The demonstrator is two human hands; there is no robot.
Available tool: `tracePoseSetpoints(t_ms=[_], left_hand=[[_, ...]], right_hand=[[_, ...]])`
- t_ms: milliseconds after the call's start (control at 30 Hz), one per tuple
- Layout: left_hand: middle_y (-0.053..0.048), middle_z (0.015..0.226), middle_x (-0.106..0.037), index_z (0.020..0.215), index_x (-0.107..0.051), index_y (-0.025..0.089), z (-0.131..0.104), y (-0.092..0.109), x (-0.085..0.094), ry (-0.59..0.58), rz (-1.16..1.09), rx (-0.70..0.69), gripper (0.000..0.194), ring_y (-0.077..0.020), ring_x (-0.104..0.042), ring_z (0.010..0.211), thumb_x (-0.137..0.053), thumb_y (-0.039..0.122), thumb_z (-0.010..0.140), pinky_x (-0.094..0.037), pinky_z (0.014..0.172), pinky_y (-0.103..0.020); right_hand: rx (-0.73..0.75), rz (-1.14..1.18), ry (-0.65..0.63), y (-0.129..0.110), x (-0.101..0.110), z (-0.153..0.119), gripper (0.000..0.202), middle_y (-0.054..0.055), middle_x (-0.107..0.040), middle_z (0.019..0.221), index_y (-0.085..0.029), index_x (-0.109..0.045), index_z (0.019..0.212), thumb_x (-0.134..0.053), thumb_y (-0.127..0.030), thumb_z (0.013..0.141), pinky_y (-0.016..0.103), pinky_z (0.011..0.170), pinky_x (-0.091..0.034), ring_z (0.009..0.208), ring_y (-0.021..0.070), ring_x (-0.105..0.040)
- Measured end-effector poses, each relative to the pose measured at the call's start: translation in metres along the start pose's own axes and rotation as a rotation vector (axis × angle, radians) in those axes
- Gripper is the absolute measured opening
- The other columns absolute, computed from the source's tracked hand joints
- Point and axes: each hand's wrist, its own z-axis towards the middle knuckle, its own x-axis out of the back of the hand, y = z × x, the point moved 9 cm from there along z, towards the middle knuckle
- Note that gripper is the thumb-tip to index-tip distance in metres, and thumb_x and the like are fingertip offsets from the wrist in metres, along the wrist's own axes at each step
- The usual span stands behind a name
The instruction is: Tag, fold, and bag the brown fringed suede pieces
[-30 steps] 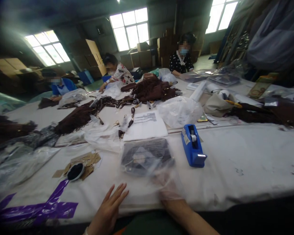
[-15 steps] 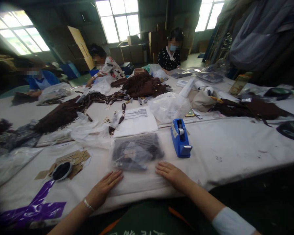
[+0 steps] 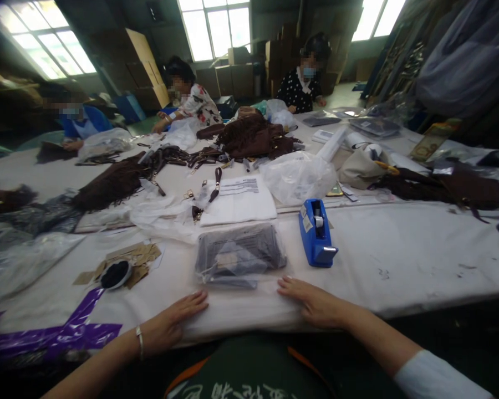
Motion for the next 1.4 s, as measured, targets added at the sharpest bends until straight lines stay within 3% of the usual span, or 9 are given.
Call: tracePoseSetpoints(t_ms=[167, 367, 500, 667, 833, 1067, 1133, 1267, 1400], left_hand=[[-0.004, 0.145, -0.029, 0.141, -0.027, 0.028, -0.012, 0.004, 0.010, -0.035, -0.062, -0.002, 0.073, -0.0241, -0.030, 0.132, -0.060, 0.027, 0.076, -0.033, 0.106, -0.044], [-0.007, 0.136, -0.045, 0.133, -0.044, 0.026, -0.009, -0.022, -0.008, 0.123, -0.164, 0.113, 0.048, -0.0234, -0.039, 0.128, -0.053, 0.036, 0.086, -0.034, 0.106, -0.043], [-0.005, 0.120, -0.059, 0.114, -0.060, 0.023, -0.015, -0.042, -0.009, 0.388, -0.331, 0.298, 0.031, -0.0194, -0.052, 0.116, -0.039, 0.032, 0.093, -0.040, 0.101, -0.039], [-0.006, 0.088, -0.067, 0.094, -0.062, 0.016, -0.025, -0.068, -0.004, 0.704, -0.221, 0.728, 0.041, -0.0200, -0.064, 0.084, -0.034, 0.046, 0.093, -0.053, 0.077, -0.033], [-0.004, 0.059, -0.056, 0.073, -0.058, 0.016, -0.015, -0.073, -0.007, 0.646, -0.038, 0.854, 0.045, -0.0185, -0.057, 0.056, -0.030, 0.045, 0.093, -0.044, 0.055, -0.028], [-0.005, 0.063, -0.058, 0.089, -0.057, 0.015, -0.014, -0.079, -0.002, 0.370, 0.129, 0.971, 0.027, -0.0210, -0.056, 0.053, -0.036, 0.032, 0.094, -0.036, 0.049, -0.027], [-0.006, 0.070, -0.060, 0.102, -0.055, 0.014, -0.006, -0.072, 0.021, 0.373, 0.221, 0.928, 0.022, -0.0233, -0.059, 0.064, -0.040, 0.027, 0.093, -0.043, 0.058, -0.032], [-0.011, 0.106, -0.059, 0.119, -0.049, 0.015, 0.036, -0.018, 0.076, 0.669, 0.338, 0.560, 0.030, -0.0276, -0.049, 0.110, -0.046, 0.024, 0.091, -0.037, 0.097, -0.043], [-0.008, 0.108, -0.057, 0.105, -0.055, 0.018, 0.101, 0.017, 0.057, 0.588, 0.133, 0.250, 0.019, -0.0258, -0.043, 0.115, -0.054, 0.027, 0.088, -0.036, 0.099, -0.041]], right_hand=[[0.063, -0.021, -0.090, -0.002, 0.009, -0.009, 0.085, 0.000, -0.027, 0.146, -0.030, -0.036, 0.139, -0.049, -0.002, 0.059, 0.045, 0.111, -0.018, 0.135, 0.0244, -0.020], [0.096, -0.090, 0.237, 0.022, 0.014, 0.014, 0.055, 0.008, -0.046, 0.134, -0.024, -0.048, 0.131, -0.060, -0.025, 0.077, 0.043, 0.107, -0.030, 0.126, 0.0257, -0.038], [0.070, -0.063, 0.410, 0.033, 0.009, 0.007, 0.044, 0.010, -0.051, 0.129, -0.022, -0.053, 0.126, -0.056, -0.036, 0.085, 0.044, 0.104, -0.035, 0.121, 0.0260, -0.044], [-0.063, -0.105, 0.643, 0.037, 0.012, -0.001, 0.033, 0.007, -0.063, 0.108, -0.020, -0.062, 0.107, -0.039, -0.039, 0.094, 0.034, 0.092, -0.046, 0.103, 0.0210, -0.057], [-0.332, -0.215, 0.749, 0.043, -0.002, -0.006, 0.046, 0.009, -0.066, 0.081, -0.016, -0.058, 0.108, -0.021, -0.041, 0.097, 0.031, 0.066, -0.049, 0.075, 0.0218, -0.064], [-0.645, -0.403, 0.685, 0.043, -0.010, -0.006, 0.032, 0.004, -0.059, 0.059, -0.018, -0.058, 0.092, -0.033, -0.036, 0.097, 0.026, 0.046, -0.025, 0.053, 0.0197, -0.058], [-0.672, -0.427, 0.643, 0.040, -0.007, -0.002, 0.026, 0.002, -0.058, 0.058, -0.019, -0.058, 0.089, -0.037, -0.033, 0.097, 0.026, 0.045, -0.020, 0.052, 0.0179, -0.057], [-0.709, -0.433, 0.605, 0.038, -0.003, 0.001, 0.023, 0.003, -0.058, 0.059, -0.020, -0.057, 0.088, -0.039, -0.031, 0.097, 0.027, 0.047, -0.015, 0.053, 0.0193, -0.057], [-0.713, -0.360, 0.626, 0.041, -0.001, 0.000, 0.028, 0.004, -0.058, 0.060, -0.021, -0.056, 0.083, -0.038, -0.036, 0.097, 0.028, 0.049, -0.016, 0.055, 0.0210, -0.057]])
